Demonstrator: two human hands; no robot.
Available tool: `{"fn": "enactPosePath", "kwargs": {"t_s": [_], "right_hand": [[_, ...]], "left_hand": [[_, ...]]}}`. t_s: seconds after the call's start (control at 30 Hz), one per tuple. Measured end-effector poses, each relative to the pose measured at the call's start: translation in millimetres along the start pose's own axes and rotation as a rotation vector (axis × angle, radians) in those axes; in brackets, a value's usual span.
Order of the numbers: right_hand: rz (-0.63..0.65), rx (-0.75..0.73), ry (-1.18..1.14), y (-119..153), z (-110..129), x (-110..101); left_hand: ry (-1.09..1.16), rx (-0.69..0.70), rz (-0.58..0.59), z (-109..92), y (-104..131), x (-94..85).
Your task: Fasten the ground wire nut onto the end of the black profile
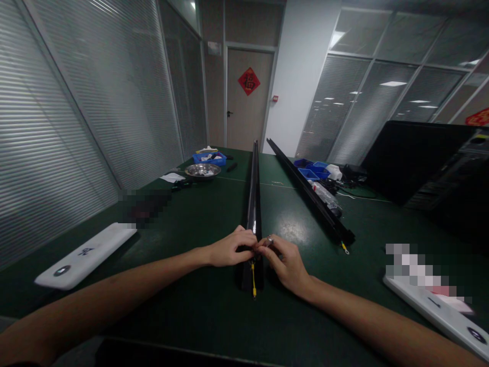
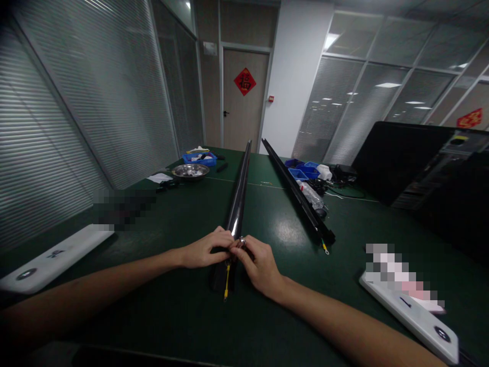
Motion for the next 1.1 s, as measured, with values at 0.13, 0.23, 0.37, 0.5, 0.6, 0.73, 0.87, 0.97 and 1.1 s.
{"fn": "enactPosePath", "kwargs": {"t_s": [0.13, 0.23, 0.37, 0.5, 0.6, 0.73, 0.87, 0.97, 1.1], "right_hand": [[0.005, -0.018, 0.012, -0.2, -0.4, 0.0], [0.006, -0.028, 0.023, 0.3, -1.9, 0.3], [0.005, -0.026, 0.028, 0.9, -2.9, 0.9], [-0.015, -0.009, 0.018, 1.5, -3.4, 1.3], [-0.014, 0.003, 0.017, 1.5, -4.0, 1.6], [-0.004, 0.015, 0.027, 0.8, -3.5, 1.3], [-0.014, -0.005, 0.023, 0.0, -1.3, 0.1], [-0.011, -0.022, 0.019, -0.1, -1.3, 0.0], [-0.010, -0.013, 0.026, 1.0, -3.6, 0.4]], "left_hand": [[-0.001, 0.002, -0.002, -1.2, -0.3, -0.9], [-0.009, 0.003, -0.003, -1.2, -0.4, -1.0], [-0.018, 0.003, -0.009, 0.1, -0.1, -0.3], [-0.009, 0.012, -0.012, 0.2, -0.3, 0.0], [-0.002, 0.003, -0.005, -0.2, -0.6, -0.3], [-0.005, -0.009, 0.001, 0.3, -0.5, -0.6], [-0.007, -0.007, -0.001, 1.1, -0.2, -0.5], [-0.004, -0.004, -0.010, 0.5, -0.3, -0.8], [0.005, -0.001, -0.016, -0.6, -0.7, -1.0]]}}
Point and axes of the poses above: each hand's wrist, its own y-axis away from the middle knuckle, its own x-axis out of the palm, z = x × y, the point moved 3 cm from there along -y, towards the middle knuckle, and after that the axes turned 9 degrees about z, right-handed, at the moved point
